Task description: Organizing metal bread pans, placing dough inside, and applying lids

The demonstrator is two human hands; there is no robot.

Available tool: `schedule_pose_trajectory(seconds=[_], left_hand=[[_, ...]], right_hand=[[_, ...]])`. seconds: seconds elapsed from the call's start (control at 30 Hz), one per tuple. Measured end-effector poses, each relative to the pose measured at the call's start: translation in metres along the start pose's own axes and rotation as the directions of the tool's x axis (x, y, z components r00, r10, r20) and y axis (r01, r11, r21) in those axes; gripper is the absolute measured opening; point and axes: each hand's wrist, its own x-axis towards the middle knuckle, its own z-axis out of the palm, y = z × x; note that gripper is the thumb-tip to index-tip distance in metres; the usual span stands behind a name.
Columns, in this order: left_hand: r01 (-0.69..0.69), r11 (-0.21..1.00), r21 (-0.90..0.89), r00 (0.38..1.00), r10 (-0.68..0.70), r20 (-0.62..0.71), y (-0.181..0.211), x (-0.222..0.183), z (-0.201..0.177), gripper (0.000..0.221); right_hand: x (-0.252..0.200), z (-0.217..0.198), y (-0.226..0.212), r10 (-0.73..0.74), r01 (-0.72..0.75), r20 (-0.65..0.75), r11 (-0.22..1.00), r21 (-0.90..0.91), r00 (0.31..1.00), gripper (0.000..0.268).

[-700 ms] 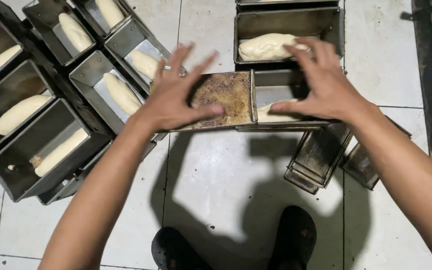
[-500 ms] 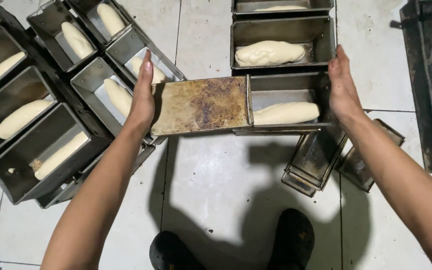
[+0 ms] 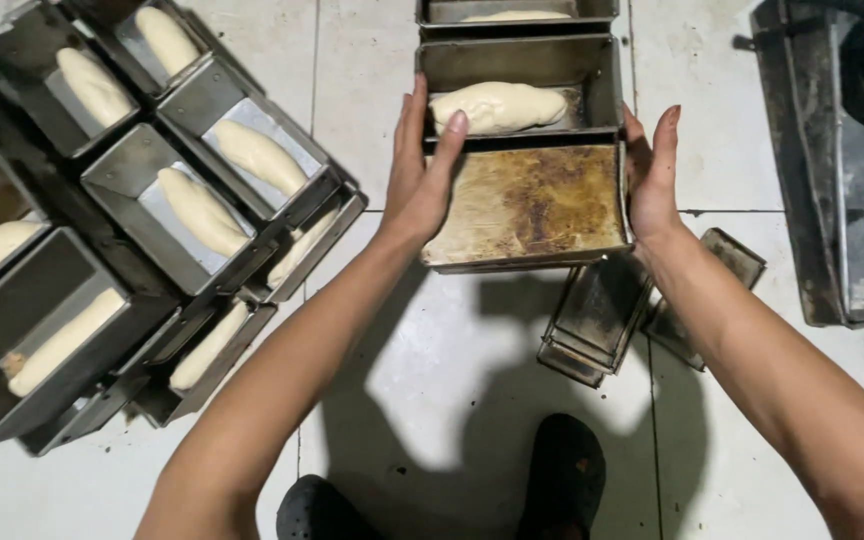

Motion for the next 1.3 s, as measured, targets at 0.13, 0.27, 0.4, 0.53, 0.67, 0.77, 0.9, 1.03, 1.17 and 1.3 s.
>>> schedule_pose_trajectory(seconds=[0.13, 0.27, 0.4, 0.53, 0.67, 0.77, 0.9, 1.03, 1.17, 1.3], left_hand=[[-0.099, 0.994, 0.042, 0.995, 0.1, 0.001, -0.008, 0.005, -0.004, 0.094], [-0.143, 0.899, 0.413, 0.989, 0.144, 0.029, -0.019, 0.011, -0.002, 0.09], [-0.389, 0.643, 0.66, 0.91, 0.381, 0.166, -0.002, 0.004, 0.01, 0.079], [-0.577, 0.59, 0.564, 0.814, 0.472, 0.339, 0.029, -0.002, 0.033, 0.071], [-0.701, 0.574, 0.423, 0.686, 0.379, 0.622, 0.041, -0.011, 0.055, 0.071], [-0.738, 0.512, 0.44, 0.647, 0.349, 0.678, 0.041, -0.017, 0.061, 0.072], [-0.742, 0.447, 0.499, 0.66, 0.359, 0.66, 0.042, -0.019, 0.065, 0.071], [-0.732, 0.436, 0.524, 0.67, 0.322, 0.669, 0.038, -0.017, 0.067, 0.073], [-0.727, 0.433, 0.533, 0.676, 0.316, 0.666, 0.036, -0.016, 0.068, 0.073], [-0.733, 0.408, 0.545, 0.675, 0.333, 0.658, 0.034, -0.017, 0.067, 0.073]], right_hand=[[0.004, 0.001, -0.005, -0.054, 0.054, -0.015, 0.998, -0.024, 0.998, 0.112], [0.005, -0.012, 0.001, 0.063, -0.069, -0.03, 0.958, -0.278, 0.998, 0.111], [0.01, -0.048, 0.023, 0.051, -0.065, -0.07, 0.973, -0.224, 0.996, 0.102], [-0.005, -0.136, 0.061, -0.099, -0.082, -0.273, 0.81, -0.58, 0.957, 0.076], [-0.059, -0.237, 0.128, -0.171, -0.312, -0.434, 0.476, -0.822, 0.885, 0.09], [-0.105, -0.293, 0.205, -0.067, -0.483, -0.544, 0.378, -0.79, 0.837, 0.087], [-0.156, -0.344, 0.319, 0.132, -0.494, -0.478, 0.164, -0.854, 0.869, 0.066], [-0.159, -0.32, 0.292, 0.387, -0.297, -0.31, -0.094, -0.95, 0.869, 0.043], [-0.153, -0.3, 0.256, 0.302, -0.683, -0.65, 0.004, -0.73, 0.697, 0.036], [-0.149, -0.29, 0.244, 0.362, -0.756, -0.7, 0.017, -0.655, 0.615, 0.032]])
